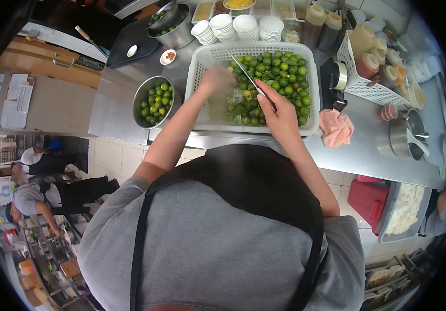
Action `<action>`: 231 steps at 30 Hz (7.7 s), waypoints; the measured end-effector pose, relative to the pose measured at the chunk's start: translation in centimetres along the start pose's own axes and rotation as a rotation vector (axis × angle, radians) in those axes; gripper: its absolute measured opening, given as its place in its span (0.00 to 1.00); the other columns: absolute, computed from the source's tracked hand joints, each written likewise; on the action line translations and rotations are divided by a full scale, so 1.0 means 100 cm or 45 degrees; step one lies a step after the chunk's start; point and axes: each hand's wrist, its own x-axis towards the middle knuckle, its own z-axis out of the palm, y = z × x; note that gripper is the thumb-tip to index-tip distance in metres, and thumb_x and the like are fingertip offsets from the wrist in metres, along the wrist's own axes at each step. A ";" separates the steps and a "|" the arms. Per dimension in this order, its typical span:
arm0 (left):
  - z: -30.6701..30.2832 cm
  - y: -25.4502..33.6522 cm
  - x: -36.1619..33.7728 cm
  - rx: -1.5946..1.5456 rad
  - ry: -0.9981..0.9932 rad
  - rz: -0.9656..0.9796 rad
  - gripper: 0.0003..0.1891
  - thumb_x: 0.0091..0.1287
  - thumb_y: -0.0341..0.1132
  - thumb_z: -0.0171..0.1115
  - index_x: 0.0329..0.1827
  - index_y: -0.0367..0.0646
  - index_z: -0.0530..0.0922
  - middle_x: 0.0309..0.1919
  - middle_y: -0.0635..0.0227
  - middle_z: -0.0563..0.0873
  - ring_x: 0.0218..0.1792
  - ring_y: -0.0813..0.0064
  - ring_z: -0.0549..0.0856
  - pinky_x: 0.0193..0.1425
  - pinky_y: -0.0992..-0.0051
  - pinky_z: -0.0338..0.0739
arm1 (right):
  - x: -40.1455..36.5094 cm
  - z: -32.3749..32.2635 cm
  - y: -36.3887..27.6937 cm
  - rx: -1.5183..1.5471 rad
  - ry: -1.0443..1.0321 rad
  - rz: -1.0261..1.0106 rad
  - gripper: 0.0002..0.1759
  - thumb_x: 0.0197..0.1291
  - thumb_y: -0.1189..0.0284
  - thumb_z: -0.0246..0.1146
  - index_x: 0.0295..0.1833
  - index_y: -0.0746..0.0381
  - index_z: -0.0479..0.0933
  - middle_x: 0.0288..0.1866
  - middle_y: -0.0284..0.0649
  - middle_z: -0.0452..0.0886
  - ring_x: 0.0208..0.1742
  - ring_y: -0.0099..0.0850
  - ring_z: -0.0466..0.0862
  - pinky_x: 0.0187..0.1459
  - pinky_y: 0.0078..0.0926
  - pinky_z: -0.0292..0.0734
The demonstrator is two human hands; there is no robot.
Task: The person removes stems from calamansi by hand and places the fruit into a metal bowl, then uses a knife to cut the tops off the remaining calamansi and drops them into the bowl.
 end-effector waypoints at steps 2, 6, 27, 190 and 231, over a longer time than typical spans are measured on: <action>0.016 0.017 0.001 0.361 0.083 0.003 0.13 0.51 0.35 0.67 0.35 0.34 0.81 0.41 0.53 0.81 0.41 0.62 0.82 0.48 0.70 0.78 | 0.000 -0.001 0.000 -0.033 -0.011 0.011 0.18 0.63 0.69 0.57 0.58 0.56 0.73 0.38 0.37 0.82 0.30 0.19 0.73 0.35 0.17 0.69; 0.025 0.018 0.007 0.644 0.108 -0.127 0.17 0.47 0.38 0.70 0.37 0.36 0.81 0.42 0.53 0.82 0.43 0.58 0.82 0.47 0.68 0.77 | -0.003 0.000 -0.002 -0.009 0.013 -0.029 0.18 0.63 0.70 0.57 0.58 0.57 0.73 0.39 0.38 0.82 0.30 0.19 0.73 0.36 0.17 0.70; -0.060 0.076 -0.102 -1.698 0.494 0.161 0.10 0.61 0.24 0.60 0.45 0.35 0.76 0.45 0.64 0.80 0.45 0.75 0.80 0.55 0.70 0.75 | -0.007 0.015 -0.008 0.038 -0.158 -0.124 0.17 0.64 0.71 0.56 0.58 0.61 0.73 0.51 0.45 0.80 0.49 0.29 0.81 0.49 0.21 0.72; -0.014 0.011 0.029 0.561 0.241 -0.228 0.09 0.54 0.29 0.58 0.34 0.35 0.82 0.37 0.48 0.83 0.41 0.52 0.82 0.44 0.62 0.78 | -0.002 -0.004 -0.008 -0.156 0.004 -0.109 0.17 0.62 0.71 0.58 0.57 0.58 0.74 0.48 0.46 0.81 0.44 0.34 0.82 0.46 0.24 0.73; -0.064 0.087 -0.083 -1.476 0.691 0.252 0.12 0.60 0.24 0.63 0.46 0.34 0.76 0.38 0.64 0.83 0.38 0.77 0.82 0.44 0.79 0.77 | -0.004 0.011 -0.017 -0.018 -0.022 -0.233 0.17 0.63 0.72 0.56 0.58 0.58 0.74 0.45 0.45 0.82 0.35 0.27 0.79 0.38 0.22 0.73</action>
